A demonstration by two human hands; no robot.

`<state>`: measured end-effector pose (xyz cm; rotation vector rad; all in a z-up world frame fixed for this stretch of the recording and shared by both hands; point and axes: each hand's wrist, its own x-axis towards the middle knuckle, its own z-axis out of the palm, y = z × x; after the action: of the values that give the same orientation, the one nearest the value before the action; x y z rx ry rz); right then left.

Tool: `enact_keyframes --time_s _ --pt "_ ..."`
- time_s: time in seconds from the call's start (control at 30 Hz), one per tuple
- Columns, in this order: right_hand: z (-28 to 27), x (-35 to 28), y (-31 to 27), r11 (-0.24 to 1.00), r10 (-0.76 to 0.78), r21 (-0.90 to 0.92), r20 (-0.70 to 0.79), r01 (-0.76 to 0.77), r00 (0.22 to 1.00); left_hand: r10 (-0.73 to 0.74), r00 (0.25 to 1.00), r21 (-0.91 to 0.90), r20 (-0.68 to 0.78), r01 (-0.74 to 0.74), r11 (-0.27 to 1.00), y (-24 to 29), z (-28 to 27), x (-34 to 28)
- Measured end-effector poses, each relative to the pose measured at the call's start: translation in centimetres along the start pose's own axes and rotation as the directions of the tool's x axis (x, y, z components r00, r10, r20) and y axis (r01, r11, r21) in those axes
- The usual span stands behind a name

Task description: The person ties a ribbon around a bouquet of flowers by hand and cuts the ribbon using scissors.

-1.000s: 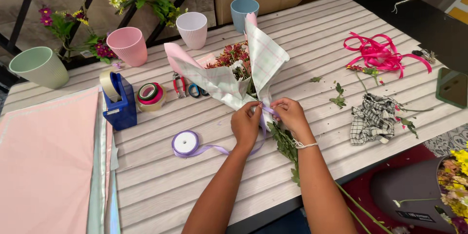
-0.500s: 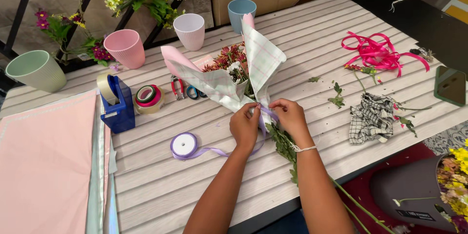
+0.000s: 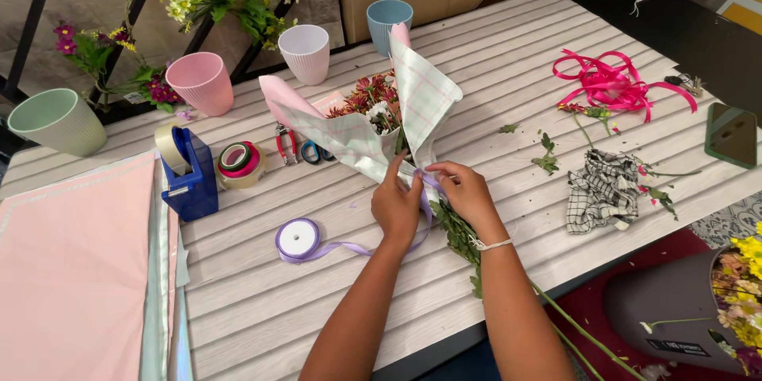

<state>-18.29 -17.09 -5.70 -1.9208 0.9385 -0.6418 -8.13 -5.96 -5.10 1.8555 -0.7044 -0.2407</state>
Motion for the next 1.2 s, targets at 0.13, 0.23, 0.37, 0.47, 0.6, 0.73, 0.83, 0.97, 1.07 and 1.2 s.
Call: enact_keyframes --time_s 0.13,0.23,0.37,0.47,0.6,0.73,0.83,0.97,1.07,1.2 --pt "-0.3 -0.3 -0.9 0.994 -0.080 -0.071 0.033 0.082 0.996 -0.038 0.999 -0.054 0.007 0.038 0.998 0.4 -0.3 0.0" --pt "0.0 -0.3 -0.6 0.978 -0.083 -0.185 0.092 0.099 0.992 -0.024 1.000 -0.053 0.015 0.025 0.998 0.2 -0.3 0.0" --pt "0.5 0.5 0.9 0.968 -0.105 -0.216 0.111 0.127 0.988 0.053 0.999 -0.011 -0.003 -0.053 0.999 -1.1 0.4 0.1" --pt "0.5 0.7 1.2 0.973 -0.146 -0.162 0.121 0.164 0.982 0.134 0.991 0.056 -0.025 -0.132 0.990 -2.4 1.3 0.4" --pt "0.6 1.2 2.6 0.983 -0.159 -0.076 0.114 0.168 0.981 0.192 0.981 0.094 -0.040 -0.187 0.978 -3.0 1.8 0.6" --pt "-0.4 0.5 0.9 0.989 -0.145 -0.003 0.017 0.145 0.989 0.204 0.978 0.138 -0.046 -0.196 0.971 -3.4 2.2 0.7" --pt "-0.8 0.2 0.5 0.984 -0.093 0.137 -0.135 0.111 0.986 0.186 0.981 0.118 -0.050 -0.179 0.977 -2.8 1.8 0.6" --pt "-1.0 -0.1 0.5 0.982 -0.118 0.121 -0.200 0.144 0.973 0.173 0.983 0.131 -0.059 -0.165 0.978 -2.7 1.8 0.5" --pt "-1.2 -0.2 0.6 0.988 -0.129 0.057 -0.200 0.143 0.971 0.175 0.982 0.140 -0.069 -0.164 0.976 -2.7 1.8 0.4" --pt "-1.4 -0.6 0.4 0.993 -0.103 -0.067 -0.137 0.094 0.985 0.197 0.978 0.137 -0.069 -0.186 0.973 -2.7 1.8 0.3"
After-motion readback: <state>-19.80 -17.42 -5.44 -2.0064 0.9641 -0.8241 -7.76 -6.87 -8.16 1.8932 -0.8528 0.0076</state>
